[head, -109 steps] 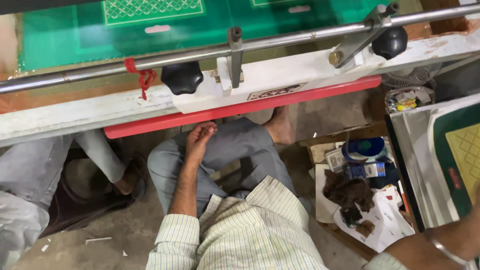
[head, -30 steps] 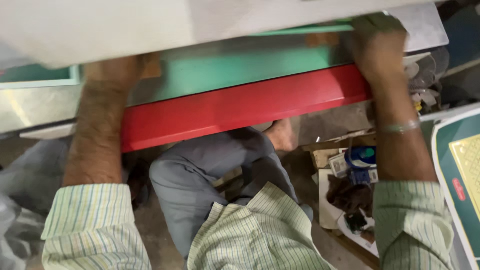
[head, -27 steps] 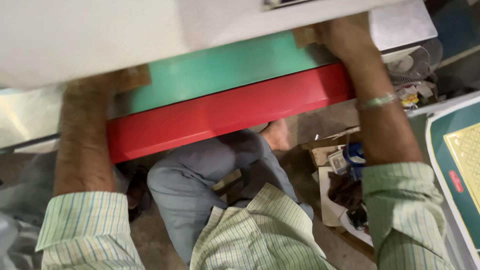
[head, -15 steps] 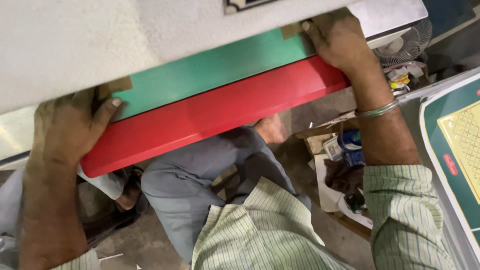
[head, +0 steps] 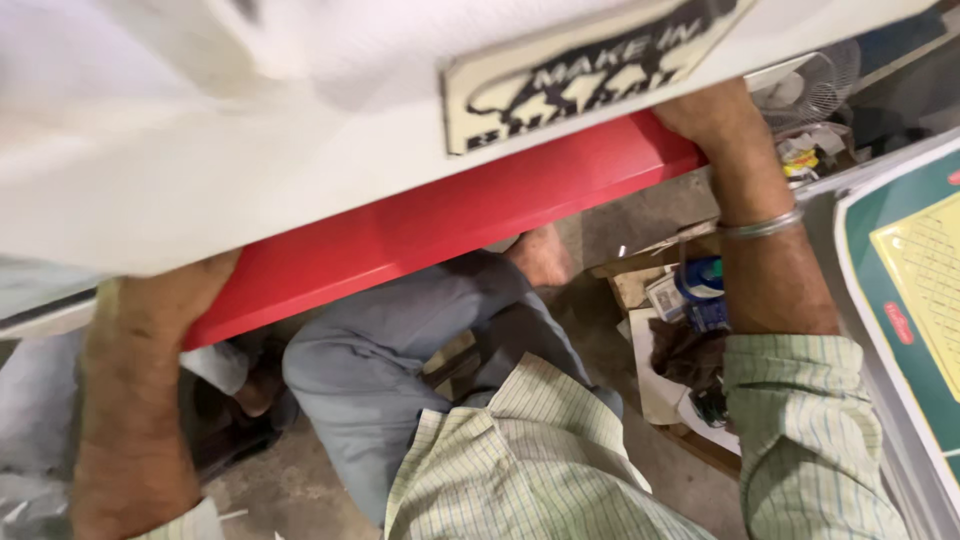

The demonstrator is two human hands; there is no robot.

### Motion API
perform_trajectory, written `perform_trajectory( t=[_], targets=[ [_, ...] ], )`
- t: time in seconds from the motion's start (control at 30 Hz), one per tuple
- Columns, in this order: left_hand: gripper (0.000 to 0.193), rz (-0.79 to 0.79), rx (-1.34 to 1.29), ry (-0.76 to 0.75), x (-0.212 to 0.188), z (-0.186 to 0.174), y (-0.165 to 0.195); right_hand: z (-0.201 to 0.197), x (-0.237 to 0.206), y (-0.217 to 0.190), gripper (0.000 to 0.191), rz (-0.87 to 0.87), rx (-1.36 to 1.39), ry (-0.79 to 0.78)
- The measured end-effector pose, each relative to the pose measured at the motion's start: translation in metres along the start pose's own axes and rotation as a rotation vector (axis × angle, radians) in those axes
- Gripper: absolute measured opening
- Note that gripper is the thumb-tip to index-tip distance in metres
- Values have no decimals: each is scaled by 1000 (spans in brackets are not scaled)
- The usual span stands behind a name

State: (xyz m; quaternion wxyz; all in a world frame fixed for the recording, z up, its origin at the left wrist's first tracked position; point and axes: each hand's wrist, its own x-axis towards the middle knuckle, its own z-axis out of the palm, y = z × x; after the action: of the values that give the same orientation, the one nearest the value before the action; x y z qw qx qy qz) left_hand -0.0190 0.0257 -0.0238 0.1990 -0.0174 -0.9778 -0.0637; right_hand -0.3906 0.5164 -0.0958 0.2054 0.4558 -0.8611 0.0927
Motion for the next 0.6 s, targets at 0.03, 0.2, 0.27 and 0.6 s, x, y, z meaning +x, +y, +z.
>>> perform_trajectory(
  t=[0.03,0.2,0.27,0.6],
  targets=[
    [32,16,-9,40,-3,1,1,3,-5,3,23,10,4,-1],
    [26,-84,25,-80,-18,-6,14,6,1,3,24,46,54,-44],
    [28,-198,-57,-122,-24,-12,25,-3,7,-8,24,111,78,-104],
    [25,72,-176,184,-123,55,135,-91,-117,-146,25,314,78,276]
  ],
)
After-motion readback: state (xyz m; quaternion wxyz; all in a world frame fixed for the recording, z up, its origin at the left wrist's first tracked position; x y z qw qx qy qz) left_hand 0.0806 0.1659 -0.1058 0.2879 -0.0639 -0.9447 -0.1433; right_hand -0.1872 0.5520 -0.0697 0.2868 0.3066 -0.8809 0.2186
